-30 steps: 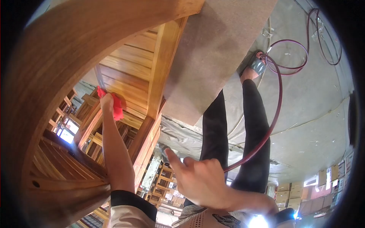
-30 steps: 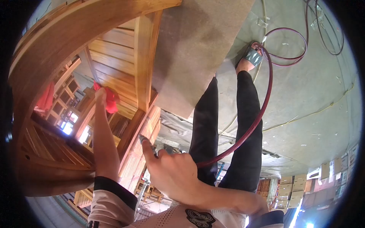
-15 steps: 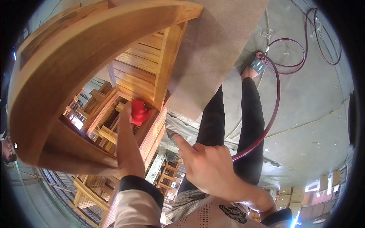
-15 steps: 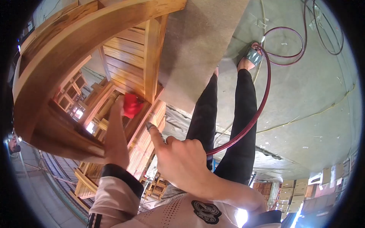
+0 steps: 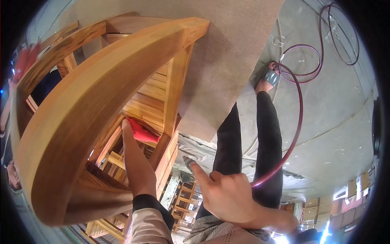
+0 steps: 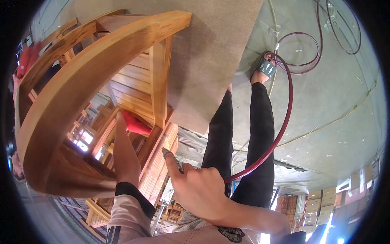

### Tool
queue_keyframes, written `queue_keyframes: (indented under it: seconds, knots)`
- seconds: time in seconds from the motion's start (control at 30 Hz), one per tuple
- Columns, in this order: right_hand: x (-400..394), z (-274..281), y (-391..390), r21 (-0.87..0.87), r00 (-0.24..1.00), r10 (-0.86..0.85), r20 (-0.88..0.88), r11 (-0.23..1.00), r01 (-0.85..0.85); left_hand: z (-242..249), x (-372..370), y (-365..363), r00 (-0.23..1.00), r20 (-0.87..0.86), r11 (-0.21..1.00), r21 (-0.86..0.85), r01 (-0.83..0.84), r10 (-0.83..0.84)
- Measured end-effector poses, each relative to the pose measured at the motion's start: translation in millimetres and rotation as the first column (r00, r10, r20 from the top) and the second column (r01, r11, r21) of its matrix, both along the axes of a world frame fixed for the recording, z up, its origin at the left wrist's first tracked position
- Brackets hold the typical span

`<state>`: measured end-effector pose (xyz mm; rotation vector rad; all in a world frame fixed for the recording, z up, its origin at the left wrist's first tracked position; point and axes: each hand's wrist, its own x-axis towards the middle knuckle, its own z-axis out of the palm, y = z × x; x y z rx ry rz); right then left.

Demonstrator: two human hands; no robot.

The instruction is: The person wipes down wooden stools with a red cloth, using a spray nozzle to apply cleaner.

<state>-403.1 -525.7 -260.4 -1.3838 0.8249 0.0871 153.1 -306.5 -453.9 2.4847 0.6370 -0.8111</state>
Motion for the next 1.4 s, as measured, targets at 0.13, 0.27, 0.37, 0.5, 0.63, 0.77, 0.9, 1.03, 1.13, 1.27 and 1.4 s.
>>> queue_keyframes:
  seconds: [0.13,0.27,0.37,0.5,0.63,0.77,0.9,1.03,1.13,1.27,1.4]
  knots:
    - [15.9,-13.0,7.4,0.009,0.999,0.033,0.013,0.999,-0.033,1.3,14.8,-16.3,1.000,0.008,1.000,0.014,0.017,-0.017]
    - [26.1,-11.0,6.4,0.025,0.998,0.032,0.054,0.999,-0.033,-6.6,11.6,-11.8,0.999,0.040,0.999,0.035,-0.010,0.008]
    - [24.4,-10.6,-3.0,0.013,0.998,0.034,0.045,0.999,-0.035,-14.3,2.9,-9.2,0.996,0.070,0.998,0.042,-0.052,0.049]
    - [21.7,-15.6,-0.9,0.015,0.999,0.032,0.015,0.999,-0.032,-11.8,3.9,-16.5,0.988,0.125,0.990,0.097,-0.098,0.085]
    - [22.3,-16.3,8.6,0.037,0.998,0.061,0.016,0.997,-0.061,-12.8,-11.8,-31.9,0.950,0.280,0.946,0.247,-0.212,0.139]
    - [22.9,-18.2,17.9,0.012,0.998,0.037,0.048,0.999,-0.037,-8.0,-104.1,-87.5,0.697,0.584,0.778,0.625,-0.060,-0.415]
    - [24.4,-38.9,40.5,0.067,0.999,-0.001,0.040,0.998,-0.002,-9.7,-90.0,-35.1,0.553,0.592,0.809,0.389,0.440,-0.586]
    - [25.5,-77.2,75.7,0.026,0.999,0.047,0.006,0.999,-0.047,7.5,-94.7,-14.6,0.553,0.490,0.722,0.279,0.633,-0.674]
    - [42.9,-90.6,88.3,0.036,0.999,0.042,-0.025,0.998,-0.041,5.0,-129.4,-18.4,0.585,0.540,0.779,0.251,0.574,-0.605]
    - [102.8,-115.5,107.7,0.012,0.993,0.112,-0.030,0.994,-0.111,5.8,-142.9,-28.4,0.568,0.544,0.780,0.334,0.530,-0.618]
    - [154.1,-131.2,112.4,-0.035,0.988,0.143,-0.055,0.989,-0.145,24.3,-139.1,-11.0,0.411,0.461,0.607,0.456,0.650,-0.786]
